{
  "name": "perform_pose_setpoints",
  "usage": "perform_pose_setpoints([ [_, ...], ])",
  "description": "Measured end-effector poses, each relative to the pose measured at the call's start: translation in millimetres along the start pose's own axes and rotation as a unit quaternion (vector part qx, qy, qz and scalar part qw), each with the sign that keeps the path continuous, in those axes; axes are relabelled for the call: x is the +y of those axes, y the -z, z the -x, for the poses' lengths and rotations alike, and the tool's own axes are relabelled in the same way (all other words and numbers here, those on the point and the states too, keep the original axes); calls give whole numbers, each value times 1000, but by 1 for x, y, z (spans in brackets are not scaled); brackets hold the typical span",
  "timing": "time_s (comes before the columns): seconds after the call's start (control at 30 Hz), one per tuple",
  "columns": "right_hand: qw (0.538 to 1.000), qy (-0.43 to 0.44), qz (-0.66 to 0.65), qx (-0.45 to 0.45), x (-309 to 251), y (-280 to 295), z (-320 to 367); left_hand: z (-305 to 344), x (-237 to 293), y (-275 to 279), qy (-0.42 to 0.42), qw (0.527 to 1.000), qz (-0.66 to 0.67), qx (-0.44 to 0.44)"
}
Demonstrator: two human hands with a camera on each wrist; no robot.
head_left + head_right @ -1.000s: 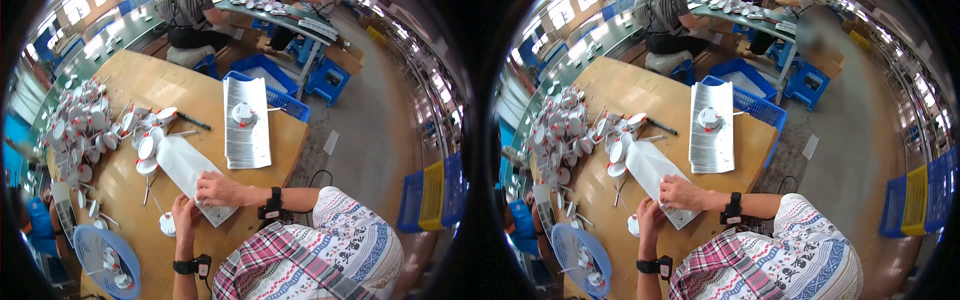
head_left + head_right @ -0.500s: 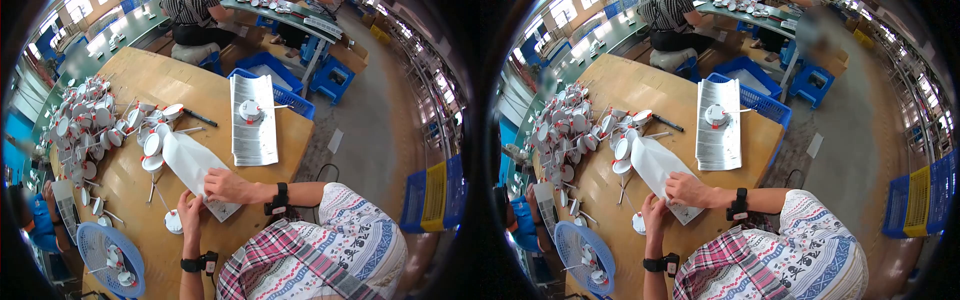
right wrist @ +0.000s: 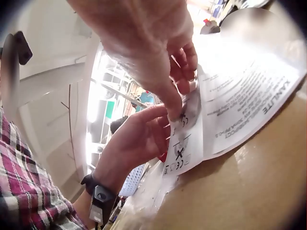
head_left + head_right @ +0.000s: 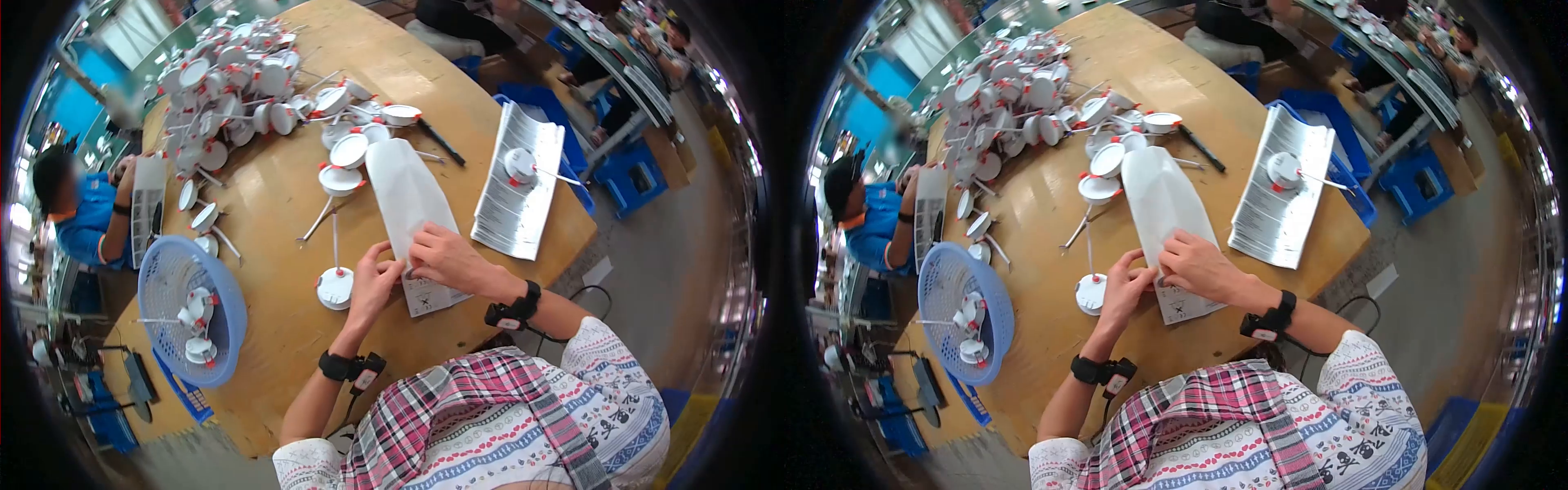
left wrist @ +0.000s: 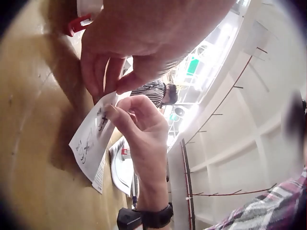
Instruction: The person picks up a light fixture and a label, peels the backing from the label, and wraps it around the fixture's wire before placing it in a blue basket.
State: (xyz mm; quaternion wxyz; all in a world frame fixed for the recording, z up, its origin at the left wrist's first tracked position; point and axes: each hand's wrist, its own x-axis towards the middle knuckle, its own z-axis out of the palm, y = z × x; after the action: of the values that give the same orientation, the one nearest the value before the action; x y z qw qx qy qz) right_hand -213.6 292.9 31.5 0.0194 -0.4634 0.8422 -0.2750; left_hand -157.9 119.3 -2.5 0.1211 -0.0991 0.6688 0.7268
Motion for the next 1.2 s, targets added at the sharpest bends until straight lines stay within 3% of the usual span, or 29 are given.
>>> perform_pose_setpoints([
  [0.53,998,-43,-50,10,-7,7,-1,3,3,-2,-2,1000,-13,7],
  [0.77,998,-25,-8,53,-9,1,3,3,-1,-6,-20,999,-31,35],
  [1.03,999,-32,-35,-17,-7,6,2,6,5,-6,-22,997,-70,17],
  [1.2,995,-52,-82,-6,-12,7,0,6,4,-7,-38,996,-75,29],
])
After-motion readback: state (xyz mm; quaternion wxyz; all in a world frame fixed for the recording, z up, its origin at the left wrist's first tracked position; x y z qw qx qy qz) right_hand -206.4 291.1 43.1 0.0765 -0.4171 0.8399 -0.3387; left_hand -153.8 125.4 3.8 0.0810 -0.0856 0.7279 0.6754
